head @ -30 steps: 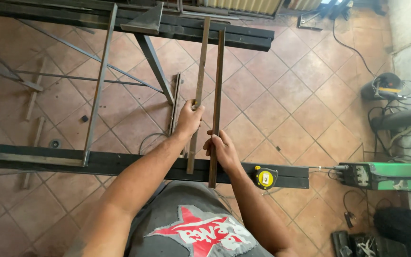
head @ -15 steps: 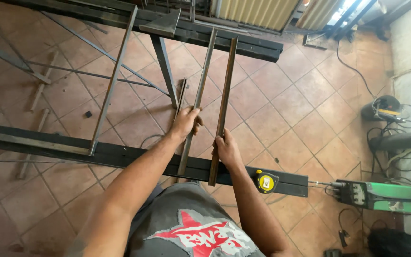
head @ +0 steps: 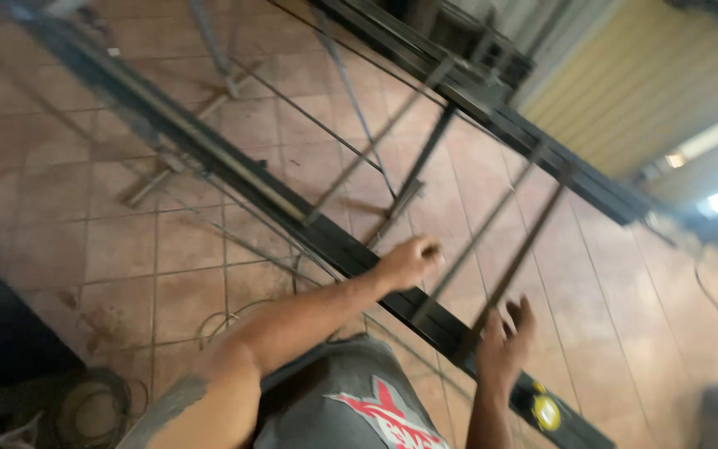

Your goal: Measuring, cutting metal bars with an angle grinder, and positioning them to fabricate a metal frame.

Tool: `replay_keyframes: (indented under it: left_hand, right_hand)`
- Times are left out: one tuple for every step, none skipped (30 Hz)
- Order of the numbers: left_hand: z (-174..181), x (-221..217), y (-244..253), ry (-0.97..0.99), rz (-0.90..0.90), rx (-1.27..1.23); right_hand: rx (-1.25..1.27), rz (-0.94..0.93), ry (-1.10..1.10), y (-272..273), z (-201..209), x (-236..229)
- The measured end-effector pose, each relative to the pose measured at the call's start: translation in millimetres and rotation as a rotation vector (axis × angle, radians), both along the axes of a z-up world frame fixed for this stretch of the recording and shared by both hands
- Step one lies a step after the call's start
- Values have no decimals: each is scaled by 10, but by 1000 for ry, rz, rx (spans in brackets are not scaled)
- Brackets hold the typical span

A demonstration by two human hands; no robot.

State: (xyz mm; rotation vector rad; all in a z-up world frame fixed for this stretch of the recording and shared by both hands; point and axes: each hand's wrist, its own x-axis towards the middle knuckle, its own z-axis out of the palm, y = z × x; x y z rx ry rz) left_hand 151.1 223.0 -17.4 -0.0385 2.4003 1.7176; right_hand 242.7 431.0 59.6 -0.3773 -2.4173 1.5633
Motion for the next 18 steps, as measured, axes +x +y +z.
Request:
replay_keyframes:
  left_hand:
    - [201, 185, -183, 16, 42, -2]
    - [407, 381, -342, -13, -39, 55]
    - [605, 576, -490, -42, -120, 110]
    - [626, 677, -637, -35, -103, 114]
    - [643, 776, -787, -17, -94, 152]
    - [663, 870, -949, 1, -86, 190]
    - [758, 996, -1143, 9, -71, 193]
    - [856, 1116, -1356, -24, -75, 202]
    - [950, 1239, -1569, -57, -78, 212]
    - [945, 1346, -1763, -53, -62, 217]
    - [936, 1452, -1953, -109, 0, 252]
    - [918, 1555, -2167, -164, 60, 282]
    - [692, 1646, -2336, -160, 74, 282]
    - [470, 1730, -2503, -77, 145, 266]
    - [241, 1815, -2656, 5, 215, 249]
    - [221, 1930, -2853, -6, 239, 268]
    - [196, 2053, -3044, 5, 311, 200]
    - [181, 2152, -3288, 20, 385, 127]
  right_hand:
    - [-2, 42, 16, -172, 109, 78]
    - [8, 1, -40, -339, 220, 201]
    - [18, -40, -95, -497, 327, 323]
    - [22, -22, -89, -569, 163, 359]
    - [44, 75, -15, -644, -3, 387]
    - [65, 171, 58, -734, -165, 411]
    - [69, 187, 65, -984, -102, 433]
    - [82, 296, 46, -1257, -41, 446]
    - [95, 405, 27, -1532, 17, 463]
    - [100, 421, 29, -1788, 52, 467]
    - [85, 557, 64, -2043, 81, 472]
    - [64, 690, 100, -2324, 90, 481]
    - [63, 704, 103, -2544, 30, 494]
    - [96, 761, 47, -2763, -26, 501]
    - [130, 817, -8, -2969, -88, 511]
    - [146, 840, -26, -3165, -62, 558]
    - [106, 949, -26, -3360, -42, 611]
    - [63, 1060, -20, -3610, -17, 638]
